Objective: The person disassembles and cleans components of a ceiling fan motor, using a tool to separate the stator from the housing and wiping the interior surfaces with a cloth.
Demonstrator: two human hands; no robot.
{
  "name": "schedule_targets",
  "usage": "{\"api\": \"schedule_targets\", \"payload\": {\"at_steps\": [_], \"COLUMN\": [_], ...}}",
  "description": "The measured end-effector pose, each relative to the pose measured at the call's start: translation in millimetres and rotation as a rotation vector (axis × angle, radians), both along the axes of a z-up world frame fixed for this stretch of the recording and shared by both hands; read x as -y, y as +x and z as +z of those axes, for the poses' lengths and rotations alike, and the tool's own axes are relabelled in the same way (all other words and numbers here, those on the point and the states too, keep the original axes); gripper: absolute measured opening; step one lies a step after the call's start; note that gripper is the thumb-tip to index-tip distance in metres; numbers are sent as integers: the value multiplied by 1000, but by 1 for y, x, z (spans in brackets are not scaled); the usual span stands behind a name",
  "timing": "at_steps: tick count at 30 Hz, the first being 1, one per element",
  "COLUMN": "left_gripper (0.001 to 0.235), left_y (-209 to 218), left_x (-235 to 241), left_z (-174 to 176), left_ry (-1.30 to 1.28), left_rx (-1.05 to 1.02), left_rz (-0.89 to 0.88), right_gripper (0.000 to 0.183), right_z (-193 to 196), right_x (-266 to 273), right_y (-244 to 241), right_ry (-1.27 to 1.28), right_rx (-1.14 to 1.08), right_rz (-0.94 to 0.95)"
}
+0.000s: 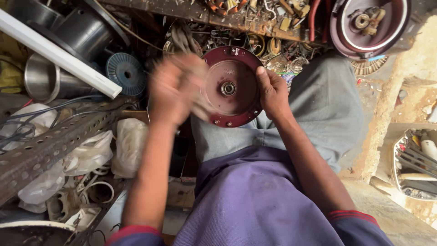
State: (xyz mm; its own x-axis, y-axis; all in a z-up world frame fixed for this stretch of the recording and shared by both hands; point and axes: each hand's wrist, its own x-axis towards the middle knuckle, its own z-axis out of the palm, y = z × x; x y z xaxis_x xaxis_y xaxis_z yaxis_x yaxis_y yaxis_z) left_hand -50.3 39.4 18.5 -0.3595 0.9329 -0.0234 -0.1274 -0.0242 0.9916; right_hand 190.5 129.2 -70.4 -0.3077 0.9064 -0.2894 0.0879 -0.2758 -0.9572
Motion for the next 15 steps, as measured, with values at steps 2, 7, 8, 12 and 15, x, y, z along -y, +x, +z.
{"api": "schedule_targets", "payload": {"at_steps": [2, 7, 8, 12, 15], "left_gripper": [50, 78, 80, 81, 78], "left_y": [41, 68, 76, 84, 47], "left_x": [18, 14, -1, 25, 41], "left_z": [-5, -36, -45, -44, -40], "left_ry": [-304, -12, 69, 195, 123], "left_rx": [-382, -1097, -1137, -1179, -1236], "left_rz": [-235, -370, -323, -591, -790], "right_gripper": [36, 44, 44, 47, 48], "right_z": [6, 9, 7, -5, -16], "right_x": [-2, 2, 0, -10, -4], "right_y": [-6, -5, -6, 0, 1], "right_ry": [-47, 201, 202, 104, 226], "right_rx": [-154, 217, 216, 232, 331], "right_rz": [24, 82, 84, 5, 12]}}
